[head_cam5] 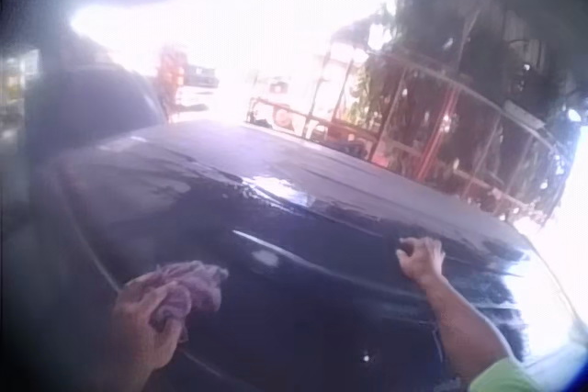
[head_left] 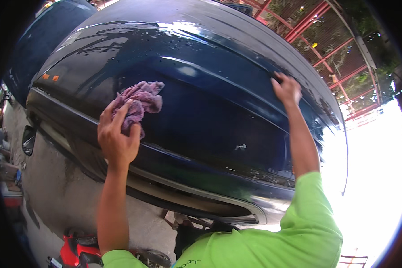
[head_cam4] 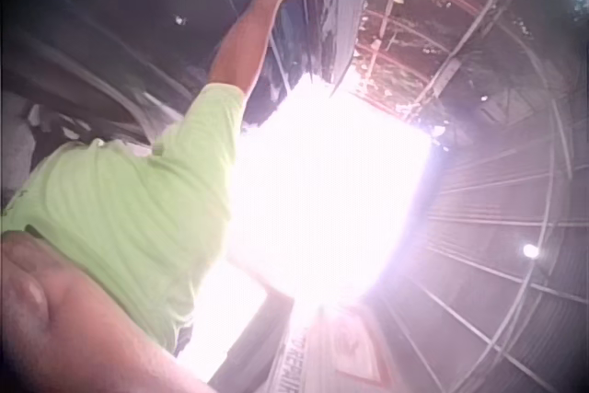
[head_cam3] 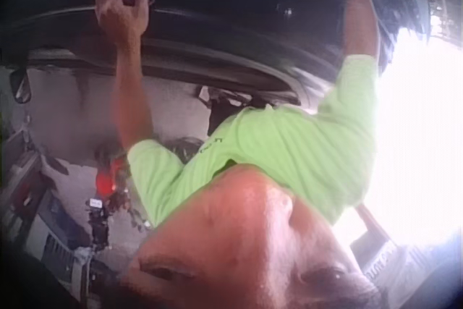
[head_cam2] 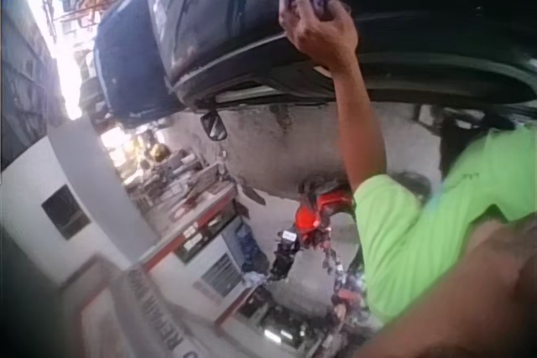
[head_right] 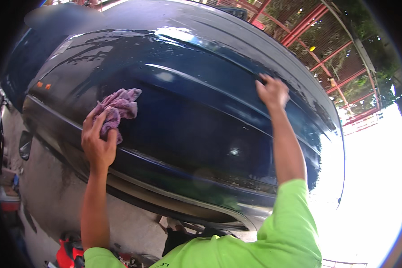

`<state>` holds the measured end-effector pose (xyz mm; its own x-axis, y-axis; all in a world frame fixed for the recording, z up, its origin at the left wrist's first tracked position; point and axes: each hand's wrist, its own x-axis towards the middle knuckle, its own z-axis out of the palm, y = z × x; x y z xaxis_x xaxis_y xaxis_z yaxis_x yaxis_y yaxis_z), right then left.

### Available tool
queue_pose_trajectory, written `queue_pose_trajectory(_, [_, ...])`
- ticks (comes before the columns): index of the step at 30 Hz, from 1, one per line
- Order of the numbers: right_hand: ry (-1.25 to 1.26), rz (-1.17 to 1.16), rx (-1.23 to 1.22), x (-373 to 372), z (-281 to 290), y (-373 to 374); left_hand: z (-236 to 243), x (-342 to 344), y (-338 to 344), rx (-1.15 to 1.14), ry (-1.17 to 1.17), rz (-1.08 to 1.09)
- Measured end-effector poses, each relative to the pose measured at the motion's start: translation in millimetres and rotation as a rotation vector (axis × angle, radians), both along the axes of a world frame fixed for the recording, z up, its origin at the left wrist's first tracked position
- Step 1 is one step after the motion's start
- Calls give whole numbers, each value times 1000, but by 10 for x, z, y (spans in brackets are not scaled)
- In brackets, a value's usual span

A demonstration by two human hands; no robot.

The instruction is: The person applies a transparent protective film to the rear trunk of a dark-colored car. They use a squeegee to smooth the film and remove bubbles, and a purple cloth to wipe the surface. The person repeatedly smooths and wipes different sections of the trunk lid.

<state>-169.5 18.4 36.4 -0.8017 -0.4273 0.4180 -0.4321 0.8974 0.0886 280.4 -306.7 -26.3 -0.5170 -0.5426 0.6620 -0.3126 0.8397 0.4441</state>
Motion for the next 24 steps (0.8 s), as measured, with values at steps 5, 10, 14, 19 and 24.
queue_pose_trajectory(5, [-158, 284, 5, 1078, 62, -3172, -3, 12, -11, 30, 17, -25])
queue_pose_trajectory(10, [-168, 379, -104, 1173, 72, -3104, 17, 7, -11, -18, 27, -40])
queue_pose_trajectory(14, [-138, 232, -158, 478, 59, -790, -8, 4, 15, 1, 12, -19])
queue_pose_trajectory(19, [-102, -563, -70, 31, 162, 1727, 15, -16, 32, 28, 16, -9])
queue_pose_trajectory(24, [-66, -180, -39, 79, 103, 579, 22, -8, 30, 40, 26, -9])
